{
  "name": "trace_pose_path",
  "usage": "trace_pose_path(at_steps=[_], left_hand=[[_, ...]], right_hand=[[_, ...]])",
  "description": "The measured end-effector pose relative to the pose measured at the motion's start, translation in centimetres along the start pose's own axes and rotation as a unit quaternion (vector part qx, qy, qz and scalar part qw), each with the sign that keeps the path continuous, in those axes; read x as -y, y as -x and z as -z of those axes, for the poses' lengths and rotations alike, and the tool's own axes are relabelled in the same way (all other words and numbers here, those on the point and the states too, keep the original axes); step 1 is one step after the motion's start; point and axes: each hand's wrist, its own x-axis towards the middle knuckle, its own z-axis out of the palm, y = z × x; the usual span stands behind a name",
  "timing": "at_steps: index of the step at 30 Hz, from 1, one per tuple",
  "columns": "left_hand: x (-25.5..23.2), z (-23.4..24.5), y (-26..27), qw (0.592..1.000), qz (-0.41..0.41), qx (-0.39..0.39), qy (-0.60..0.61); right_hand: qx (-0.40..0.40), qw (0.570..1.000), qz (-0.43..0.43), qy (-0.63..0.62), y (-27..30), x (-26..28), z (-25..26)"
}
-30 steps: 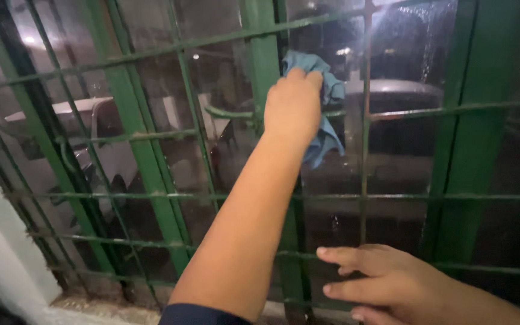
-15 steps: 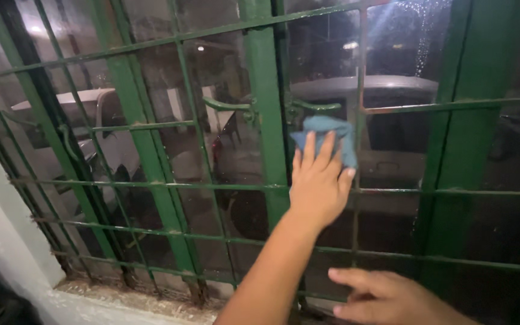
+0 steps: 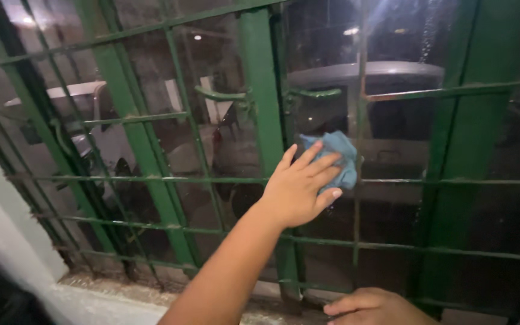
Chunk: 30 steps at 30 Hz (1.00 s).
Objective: The person cleans a green metal window grille using a blue cloth. They wipe the glass panes and the metal bars, moving the cloth across different sections of the window.
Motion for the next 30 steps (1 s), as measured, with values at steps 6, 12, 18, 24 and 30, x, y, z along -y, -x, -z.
trace_pose_path(at_steps=[6, 12, 18, 24, 30], left_hand=[[0.4, 0.5, -5.4, 0.967, 0.129, -0.188, -0.111], [-0.9, -1.8, -2.8, 0.942, 0.125, -0.289, -0.119], [-0.7, -2.7, 1.1, 0.923, 0.153, -0.295, 0.192], [-11.0, -3.1, 2.7, 0.785, 0.046, -0.357, 0.504], [-12.0, 1.1, 4.5, 0.733, 0.033, -0.041, 0.678]], right_hand=[[-0.043, 0.998, -0.005, -0.042, -2.5, 5.7, 5.1], [-0.084, 0.994, -0.046, -0.05, -3.1, 6.8, 5.3], [-0.166, 0.969, -0.174, -0.064, -0.5, 6.4, 3.2], [-0.457, 0.876, -0.12, -0.098, 1.5, 5.3, 4.9], [-0.619, 0.759, -0.201, -0.027, 1.1, 4.3, 4.7]])
